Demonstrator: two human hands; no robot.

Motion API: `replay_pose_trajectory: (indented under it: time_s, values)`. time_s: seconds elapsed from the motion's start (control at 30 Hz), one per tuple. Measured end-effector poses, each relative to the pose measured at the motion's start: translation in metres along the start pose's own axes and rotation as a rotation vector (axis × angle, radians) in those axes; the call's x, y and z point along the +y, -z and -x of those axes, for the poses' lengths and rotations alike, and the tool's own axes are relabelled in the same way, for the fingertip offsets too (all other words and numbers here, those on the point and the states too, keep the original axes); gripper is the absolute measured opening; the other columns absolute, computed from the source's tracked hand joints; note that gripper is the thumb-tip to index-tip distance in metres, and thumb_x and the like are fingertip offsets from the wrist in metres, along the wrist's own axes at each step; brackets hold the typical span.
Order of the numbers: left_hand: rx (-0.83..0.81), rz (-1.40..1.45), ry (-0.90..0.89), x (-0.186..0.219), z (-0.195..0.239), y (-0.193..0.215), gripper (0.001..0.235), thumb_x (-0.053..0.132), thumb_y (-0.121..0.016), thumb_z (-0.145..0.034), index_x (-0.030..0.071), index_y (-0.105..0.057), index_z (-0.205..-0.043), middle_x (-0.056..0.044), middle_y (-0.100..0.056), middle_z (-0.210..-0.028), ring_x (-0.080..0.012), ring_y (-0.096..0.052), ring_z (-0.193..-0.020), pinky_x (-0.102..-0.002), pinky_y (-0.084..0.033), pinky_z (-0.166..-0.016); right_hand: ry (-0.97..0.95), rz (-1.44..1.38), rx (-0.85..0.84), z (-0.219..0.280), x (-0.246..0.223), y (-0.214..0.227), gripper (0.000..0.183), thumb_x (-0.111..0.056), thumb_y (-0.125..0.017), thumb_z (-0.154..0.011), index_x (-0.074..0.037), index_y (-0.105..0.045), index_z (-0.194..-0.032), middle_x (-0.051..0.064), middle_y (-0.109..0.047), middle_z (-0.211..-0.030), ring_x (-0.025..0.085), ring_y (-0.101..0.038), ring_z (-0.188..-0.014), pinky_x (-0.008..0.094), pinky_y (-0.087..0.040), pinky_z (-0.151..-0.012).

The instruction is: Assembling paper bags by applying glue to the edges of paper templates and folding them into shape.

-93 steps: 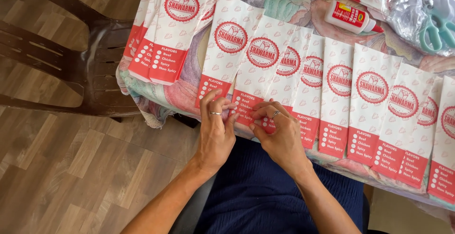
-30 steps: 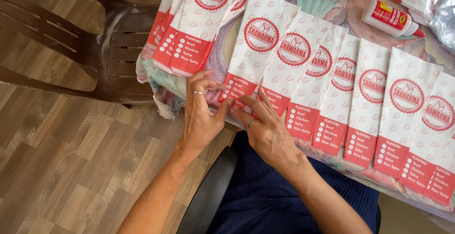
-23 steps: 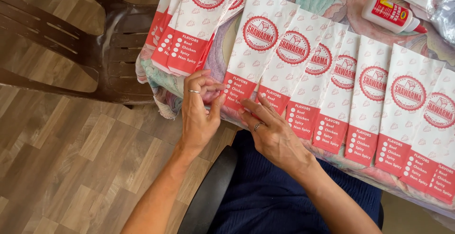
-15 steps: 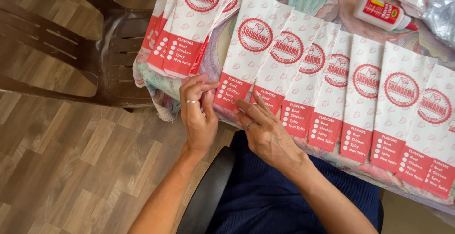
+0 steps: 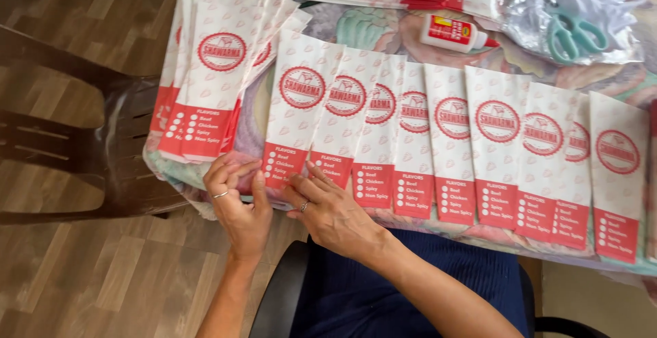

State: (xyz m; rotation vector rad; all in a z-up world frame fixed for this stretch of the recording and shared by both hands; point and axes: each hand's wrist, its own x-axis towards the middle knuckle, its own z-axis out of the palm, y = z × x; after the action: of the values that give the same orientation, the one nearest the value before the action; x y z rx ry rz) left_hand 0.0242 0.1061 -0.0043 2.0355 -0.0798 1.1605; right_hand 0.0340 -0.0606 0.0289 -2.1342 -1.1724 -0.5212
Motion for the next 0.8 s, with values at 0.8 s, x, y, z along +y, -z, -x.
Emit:
replay_pose_trajectory:
  time_s: [0.8]
  values:
    - [-0.124, -0.09, -0.016, 0.012, -0.006, 0.006, 0.017, 0.002, -0.057, -0.111, -0.014, -0.062, -0.115, -0.022, -0.053, -0.123, -0.0363, -0.056, -0.124, -0.047, -0.052, -0.105, -0.013, -0.092, -0.084, 0.003, 0.012, -0.004, 0.016, 0.015, -0.051, -0.091, 0.008, -0.059, -0.102, 0.023, -0.054, -0.12, 0.039, -0.056, -0.1, 0.06, -0.031, -0.128]
